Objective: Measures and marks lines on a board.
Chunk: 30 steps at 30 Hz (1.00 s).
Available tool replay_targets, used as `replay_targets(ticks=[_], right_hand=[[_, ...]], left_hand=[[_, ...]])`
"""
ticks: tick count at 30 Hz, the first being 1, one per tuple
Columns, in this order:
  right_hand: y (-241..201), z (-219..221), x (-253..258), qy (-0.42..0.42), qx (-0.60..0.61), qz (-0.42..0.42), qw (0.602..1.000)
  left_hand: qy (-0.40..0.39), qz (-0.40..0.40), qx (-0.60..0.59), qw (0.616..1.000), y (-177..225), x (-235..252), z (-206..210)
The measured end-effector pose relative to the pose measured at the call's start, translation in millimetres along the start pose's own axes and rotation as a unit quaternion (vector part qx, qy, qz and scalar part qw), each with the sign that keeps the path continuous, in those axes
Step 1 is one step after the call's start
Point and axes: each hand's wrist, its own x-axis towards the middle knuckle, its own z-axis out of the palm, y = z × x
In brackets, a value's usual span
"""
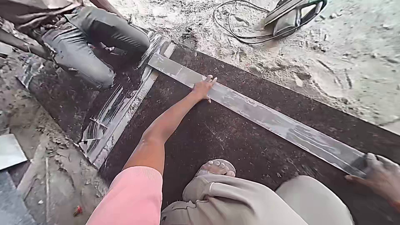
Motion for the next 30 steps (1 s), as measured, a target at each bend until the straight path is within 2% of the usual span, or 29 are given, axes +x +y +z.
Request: replay_targets(ticks=[2,4,5,7,9,10,12,14,15,16,17,18,20,21,22,23,26,28,29,30], right_hand=[[-74.2,-23.1,-0.9,0.037,0.021,-0.031,0.999],[-176.1,-39.3,-28.8,0.059,0.141,-0.125,0.98],[-225.1,-38.7,-45.9,0.033,0.232,-0.189,0.954],[-310.3,-29.5,-81.9,-0.065,0.421,-0.296,0.855],[-363.8,-20.0,-102.1,-0.145,0.538,-0.333,0.761],[-376.3,-14.8,-106.3,-0.183,0.568,-0.338,0.728],[-388.3,-8.0,-104.4,-0.256,0.564,-0.358,0.699],[-394.4,-5.3,-96.3,-0.299,0.564,-0.35,0.686],[-390.6,-7.3,-90.9,-0.289,0.582,-0.32,0.689],[-384.4,-12.8,-81.8,-0.257,0.618,-0.274,0.69],[-377.5,-20.1,-67.7,-0.207,0.675,-0.222,0.672],[-368.3,-28.8,-48.9,-0.147,0.734,-0.173,0.64],[-355.7,-49.6,-4.4,-0.048,0.845,-0.069,0.529],[-354.5,-56.1,13.4,-0.011,0.873,-0.017,0.488],[-355.9,-58.1,26.2,0.001,0.875,0.003,0.484],[-361.0,-55.6,33.2,-0.008,0.854,0.0,0.52],[-392.9,-36.2,29.6,-0.033,0.685,-0.061,0.726],[-407.0,-15.7,24.7,0.035,0.507,-0.139,0.85],[-408.8,-1.8,24.6,0.079,0.398,-0.181,0.896],[-409.0,13.8,24.2,0.118,0.304,-0.22,0.919]], left_hand=[[0.05,-0.037,-0.087,0.994,35.7,-33.8,-13.3],[-0.016,-0.051,-0.247,0.968,84.1,-87.2,-22.0],[-0.059,-0.03,-0.33,0.942,103.4,-113.7,-23.3],[-0.089,0.033,-0.429,0.898,127.6,-163.2,-21.9],[-0.029,0.053,-0.493,0.868,127.1,-198.1,-17.9],[0.008,0.043,-0.514,0.857,118.3,-212.6,-14.1],[0.047,0.016,-0.542,0.839,93.0,-238.2,0.7],[0.015,-0.037,-0.546,0.837,64.3,-266.9,19.3],[-0.017,-0.071,-0.553,0.83,51.0,-284.6,31.1],[-0.041,-0.097,-0.563,0.82,34.7,-302.4,45.4],[-0.057,-0.118,-0.563,0.816,13.7,-319.6,58.6],[-0.067,-0.141,-0.55,0.82,-7.1,-338.0,71.8],[-0.064,-0.181,-0.515,0.835,-47.8,-374.1,93.6],[-0.052,-0.194,-0.504,0.84,-65.7,-389.1,102.7],[-0.031,-0.208,-0.497,0.842,-80.1,-398.8,108.8],[0.0,-0.225,-0.49,0.843,-90.4,-404.0,112.2],[0.125,-0.302,-0.432,0.841,-116.8,-401.9,115.6],[0.196,-0.347,-0.377,0.836,-142.7,-389.6,109.6],[0.22,-0.369,-0.352,0.832,-155.9,-384.3,105.9],[0.239,-0.39,-0.327,0.827,-168.2,-379.9,101.8]])
